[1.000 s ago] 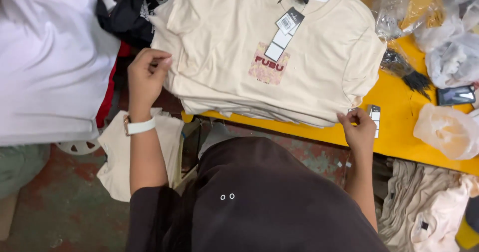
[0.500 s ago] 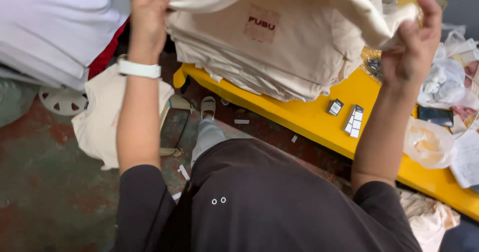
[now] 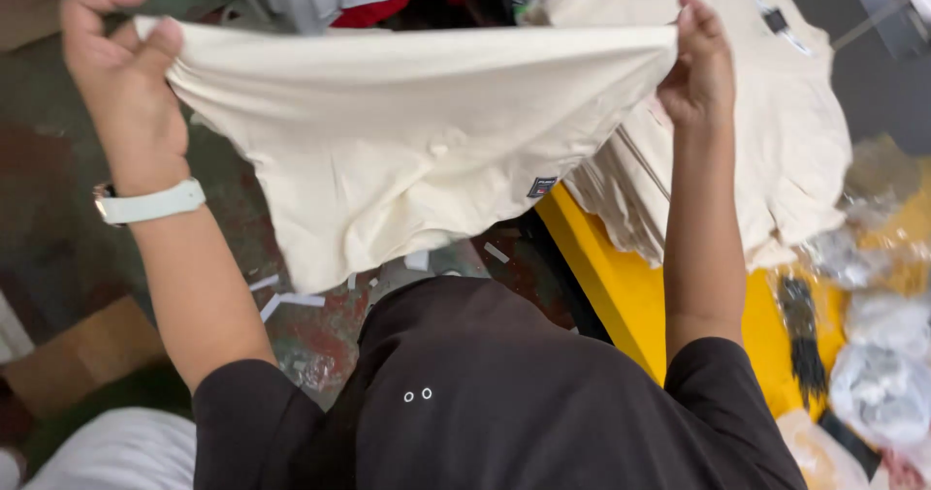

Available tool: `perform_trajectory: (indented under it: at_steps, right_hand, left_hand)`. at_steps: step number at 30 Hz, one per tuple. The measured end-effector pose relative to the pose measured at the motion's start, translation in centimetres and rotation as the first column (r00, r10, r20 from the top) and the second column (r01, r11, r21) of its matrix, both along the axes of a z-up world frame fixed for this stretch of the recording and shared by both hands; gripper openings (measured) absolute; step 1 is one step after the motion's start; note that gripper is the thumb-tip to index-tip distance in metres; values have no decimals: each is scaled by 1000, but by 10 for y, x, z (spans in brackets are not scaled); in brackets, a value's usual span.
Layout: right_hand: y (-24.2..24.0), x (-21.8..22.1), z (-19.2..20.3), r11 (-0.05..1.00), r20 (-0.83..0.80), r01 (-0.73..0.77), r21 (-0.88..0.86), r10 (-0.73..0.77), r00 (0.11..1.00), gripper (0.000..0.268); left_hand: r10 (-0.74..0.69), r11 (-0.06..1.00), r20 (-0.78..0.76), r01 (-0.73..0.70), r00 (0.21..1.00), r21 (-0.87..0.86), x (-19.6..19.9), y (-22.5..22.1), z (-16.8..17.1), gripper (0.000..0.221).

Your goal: Attaching brand tags to t-shirts using a tagging gun and stacking them on a table

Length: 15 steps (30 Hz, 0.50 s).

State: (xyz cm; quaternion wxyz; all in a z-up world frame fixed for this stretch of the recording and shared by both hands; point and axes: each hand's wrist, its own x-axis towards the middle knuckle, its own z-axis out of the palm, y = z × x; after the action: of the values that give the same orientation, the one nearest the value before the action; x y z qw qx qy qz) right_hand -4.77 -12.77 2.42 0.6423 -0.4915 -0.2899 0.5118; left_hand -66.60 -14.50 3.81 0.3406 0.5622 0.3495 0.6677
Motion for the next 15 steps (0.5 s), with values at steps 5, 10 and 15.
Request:
perform_trajectory:
  at_steps: [5, 10, 15]
  right_hand:
    - [9, -54, -45, 973, -256, -211, -98, 180, 950, 52]
    - [30, -55, -95, 987, -36, -92, -132, 88, 995, 26]
    - [74, -108, -54, 949, 68, -115, -295, 140, 988, 23]
  left_hand:
    - [277, 939, 8, -269, 961, -214, -32, -61, -36, 28]
    - [495, 797, -92, -494, 864, -349, -66, -99, -67, 25]
    - [450, 808, -491, -575, 746, -132, -84, -39, -74, 37]
